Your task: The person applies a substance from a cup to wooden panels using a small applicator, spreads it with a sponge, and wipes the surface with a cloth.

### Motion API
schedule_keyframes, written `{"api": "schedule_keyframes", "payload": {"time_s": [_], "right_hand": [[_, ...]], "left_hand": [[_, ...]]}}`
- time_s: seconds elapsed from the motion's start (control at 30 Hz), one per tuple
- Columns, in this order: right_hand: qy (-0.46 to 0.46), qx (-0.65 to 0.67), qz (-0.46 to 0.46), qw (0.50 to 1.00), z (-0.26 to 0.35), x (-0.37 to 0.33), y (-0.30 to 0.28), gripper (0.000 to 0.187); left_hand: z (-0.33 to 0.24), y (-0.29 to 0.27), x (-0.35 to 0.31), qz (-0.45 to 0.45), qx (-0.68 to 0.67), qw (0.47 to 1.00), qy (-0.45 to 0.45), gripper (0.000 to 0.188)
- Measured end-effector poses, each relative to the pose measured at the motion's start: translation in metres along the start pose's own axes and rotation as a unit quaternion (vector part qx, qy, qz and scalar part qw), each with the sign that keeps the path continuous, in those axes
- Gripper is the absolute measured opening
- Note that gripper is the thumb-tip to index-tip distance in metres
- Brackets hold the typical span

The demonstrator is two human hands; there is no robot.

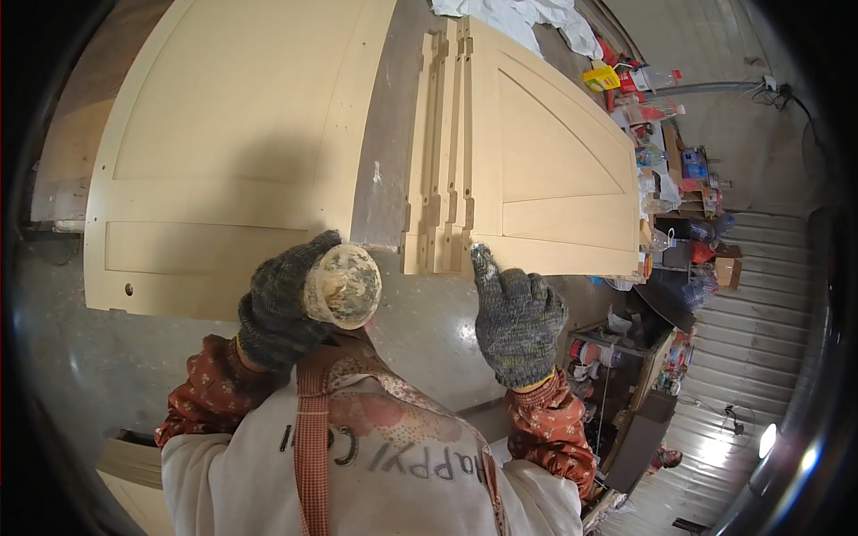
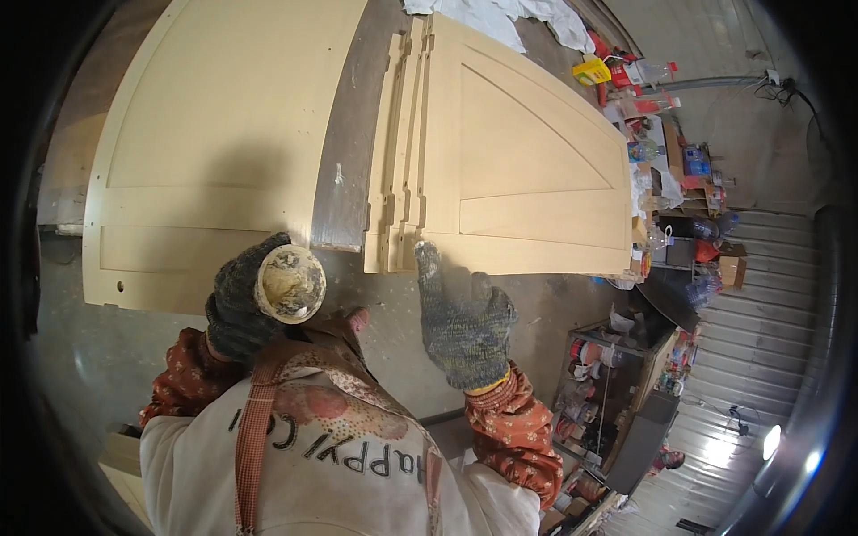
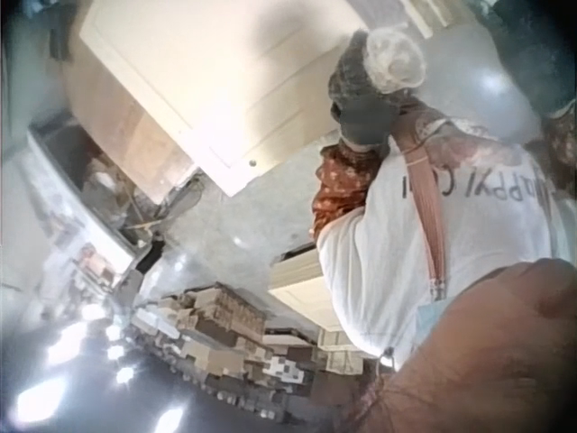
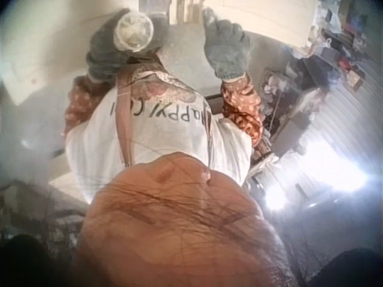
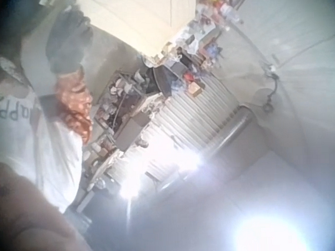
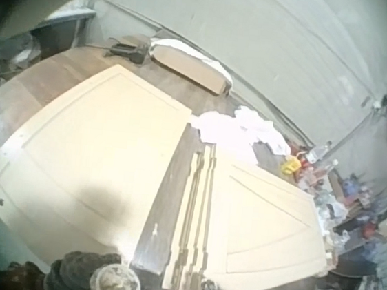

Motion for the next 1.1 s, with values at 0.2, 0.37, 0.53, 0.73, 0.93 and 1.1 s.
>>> {"api": "schedule_keyframes", "payload": {"time_s": [0.2, 0.37, 0.53, 0.73, 0.93, 1.1], "right_hand": [[0.019, -0.037, -0.098, 0.994, -0.016, 0.004, -0.002, 0.047], [0.26, 0.162, -0.029, 0.952, -0.055, -0.015, 0.008, 0.035], [0.295, 0.31, -0.083, 0.9, -0.056, -0.036, 0.019, 0.034], [0.252, 0.335, -0.056, 0.906, -0.047, -0.026, 0.026, 0.033], [0.251, 0.27, 0.075, 0.926, -0.045, -0.011, 0.035, 0.033], [0.27, 0.269, 0.14, 0.914, -0.042, -0.016, 0.033, 0.033]], "left_hand": [[0.007, -0.003, -0.007, 0.0, 0.018, 1.0, 0.006, 0.063], [0.011, -0.012, -0.009, -0.023, -0.008, 1.0, -0.017, 0.061], [0.009, -0.011, -0.007, -0.013, -0.006, 1.0, -0.026, 0.058], [0.002, -0.013, -0.004, -0.014, 0.016, 1.0, -0.011, 0.055], [-0.002, -0.014, -0.002, -0.021, -0.014, 0.999, -0.028, 0.059], [-0.002, -0.018, -0.003, -0.044, -0.007, 0.999, -0.023, 0.058]]}}
Point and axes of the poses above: each hand's wrist, its own x-axis towards the middle knuckle, its own y-axis out of the palm, z = x × y, the point moved 10 cm from there along x, towards the middle knuckle, and after that the axes turned 10 degrees about y, right-handed, at the moved point
